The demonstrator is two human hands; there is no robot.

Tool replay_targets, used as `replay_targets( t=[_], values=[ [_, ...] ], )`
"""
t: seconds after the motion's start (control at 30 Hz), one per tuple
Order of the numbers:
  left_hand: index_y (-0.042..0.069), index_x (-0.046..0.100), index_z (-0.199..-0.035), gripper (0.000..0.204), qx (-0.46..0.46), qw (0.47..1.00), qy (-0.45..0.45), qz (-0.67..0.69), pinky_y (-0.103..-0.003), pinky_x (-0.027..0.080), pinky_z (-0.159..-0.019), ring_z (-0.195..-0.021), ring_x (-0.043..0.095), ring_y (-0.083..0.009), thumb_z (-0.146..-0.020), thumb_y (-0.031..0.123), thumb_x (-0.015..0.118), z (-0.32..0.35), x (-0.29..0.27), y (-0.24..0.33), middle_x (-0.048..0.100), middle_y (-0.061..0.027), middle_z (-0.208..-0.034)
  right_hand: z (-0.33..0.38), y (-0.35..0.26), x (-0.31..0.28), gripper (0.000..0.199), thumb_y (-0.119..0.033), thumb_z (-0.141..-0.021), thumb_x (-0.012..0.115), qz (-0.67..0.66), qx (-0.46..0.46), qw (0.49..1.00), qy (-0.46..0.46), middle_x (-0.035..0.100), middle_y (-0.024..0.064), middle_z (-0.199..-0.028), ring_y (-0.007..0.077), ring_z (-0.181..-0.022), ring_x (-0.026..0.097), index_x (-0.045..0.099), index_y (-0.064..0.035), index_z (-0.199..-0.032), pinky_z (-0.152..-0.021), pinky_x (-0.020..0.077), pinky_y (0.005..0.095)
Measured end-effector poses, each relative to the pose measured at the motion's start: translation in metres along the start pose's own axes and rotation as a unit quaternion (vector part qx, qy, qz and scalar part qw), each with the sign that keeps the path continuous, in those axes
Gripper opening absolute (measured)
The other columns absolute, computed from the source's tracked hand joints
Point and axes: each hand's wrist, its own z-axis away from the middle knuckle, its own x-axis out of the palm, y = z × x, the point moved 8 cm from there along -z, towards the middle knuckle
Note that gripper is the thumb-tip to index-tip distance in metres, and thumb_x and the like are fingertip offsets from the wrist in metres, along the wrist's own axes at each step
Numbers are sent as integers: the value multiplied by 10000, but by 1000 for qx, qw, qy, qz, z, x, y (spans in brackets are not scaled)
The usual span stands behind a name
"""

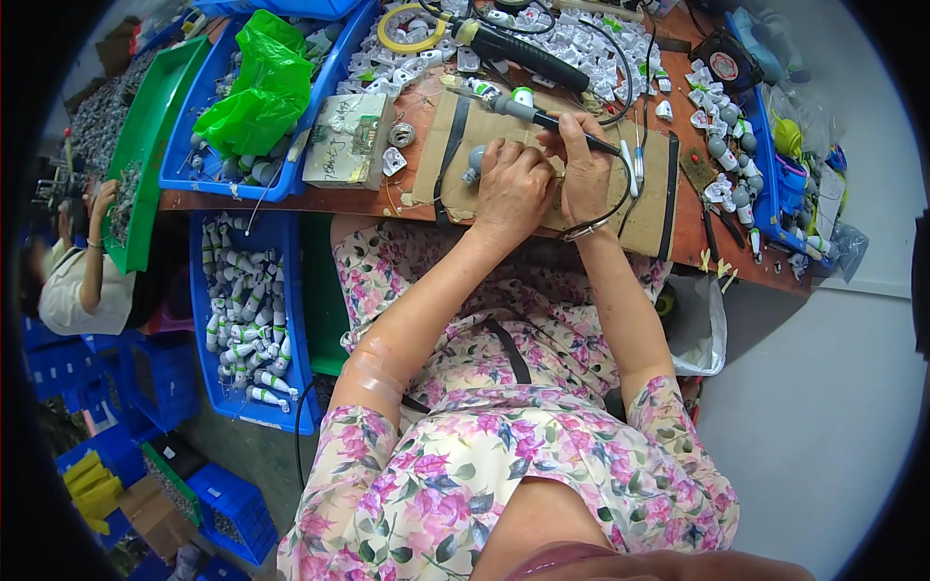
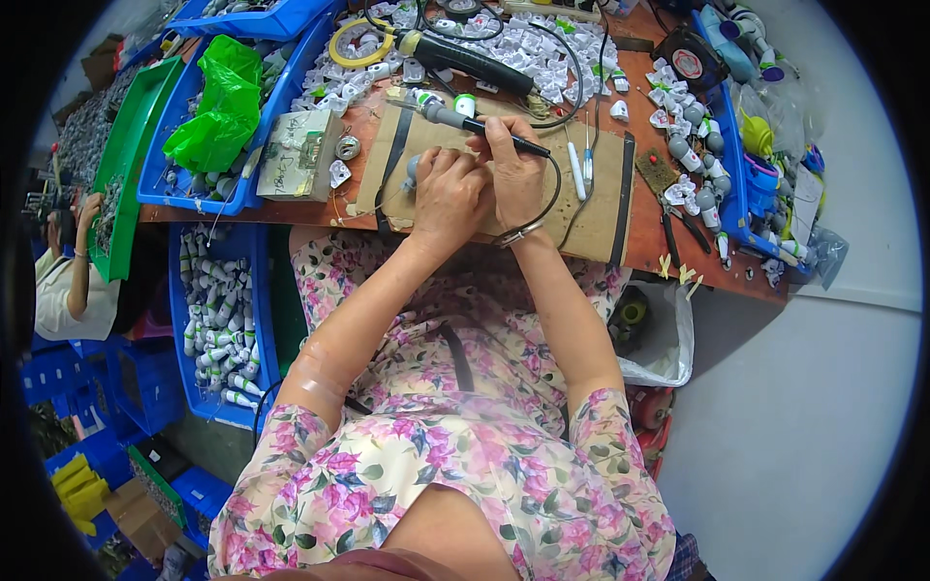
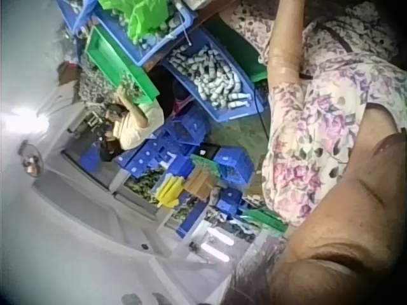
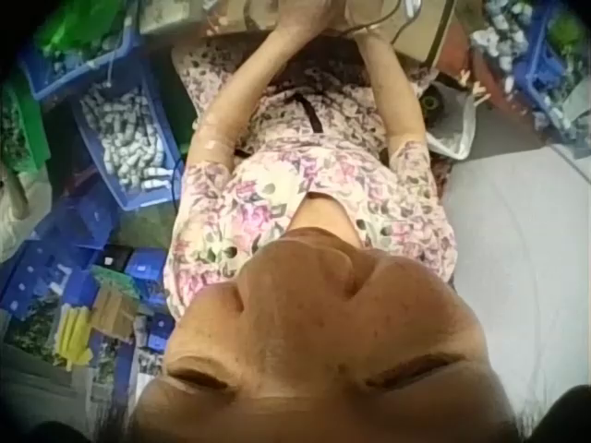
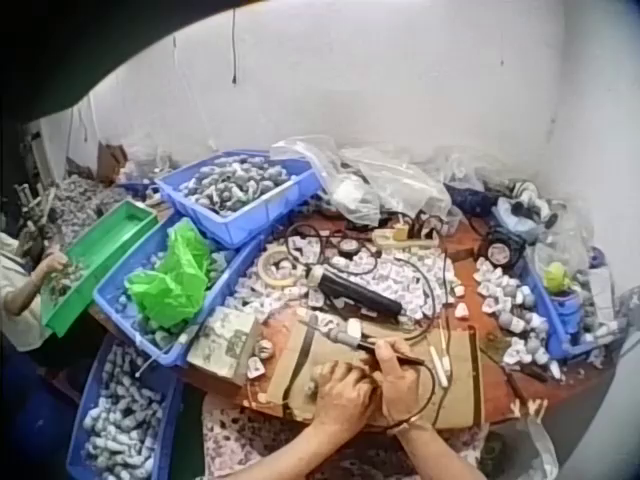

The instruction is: Soldering small electronic components onto wires or boards at a factory workbench.

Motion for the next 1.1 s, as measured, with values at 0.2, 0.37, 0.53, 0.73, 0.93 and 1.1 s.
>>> replay_targets(
  t=[0.2, 0.37, 0.53, 0.73, 0.93, 1.1],
  values=[
    [74, 636, -742, 93, 6, 1000, 8, 8, -411, 351, -925, -920, 537, -238, -721, 158, 672, -2, -3, 1, 608, -50, -869, 1, -1, 1, 216, -236, -947, 585, -6, 7, 1000, -13, 648, 39, -792, 102, -729, 626, 641, -28, -975, -667, 470, 233],
    [113, 646, -722, 80, -6, 1000, -3, 2, -398, 363, -868, -883, 552, -231, -714, 169, 703, -5, 0, 1, 617, -10, -833, 6, -31, -45, 236, -241, -941, 584, -23, -56, 996, 67, 657, 70, -799, 120, -696, 614, 622, -11, -976, -670, 470, 245],
    [133, 670, -754, 61, 15, 1000, 7, -5, -367, 353, -875, -886, 553, -216, -740, 170, 717, -4, -1, 5, 635, 15, -864, 46, -90, -114, 223, -175, -975, 514, 148, -152, 971, 107, 654, 86, -839, 117, -732, 600, 597, 26, -1023, -686, 479, 257],
    [130, 669, -756, 63, 16, 1000, 1, -6, -365, 341, -907, -898, 550, -212, -753, 176, 711, -3, 2, 4, 627, 12, -858, 105, -113, -110, 169, -53, -880, 577, 400, -230, 885, -56, 635, 117, -873, 198, -793, 607, 605, 30, -1024, -726, 479, 298],
    [127, 668, -751, 67, 22, 1000, 1, -13, -366, 334, -916, -904, 545, -207, -751, 178, 711, -2, 4, 4, 619, 12, -860, 126, -109, -85, 245, -23, -786, 665, 462, -303, 819, -154, 631, 114, -904, 283, -822, 608, 621, 1, -1025, -738, 481, 359],
    [131, 669, -751, 66, 21, 1000, 0, -12, -365, 333, -919, -904, 544, -207, -749, 180, 714, -2, 5, 3, 620, 19, -859, 131, -104, -75, 372, 38, -690, 703, 487, -308, 800, -169, 609, 101, -920, 287, -839, 598, 629, -47, -1044, -733, 487, 370]
  ],
)
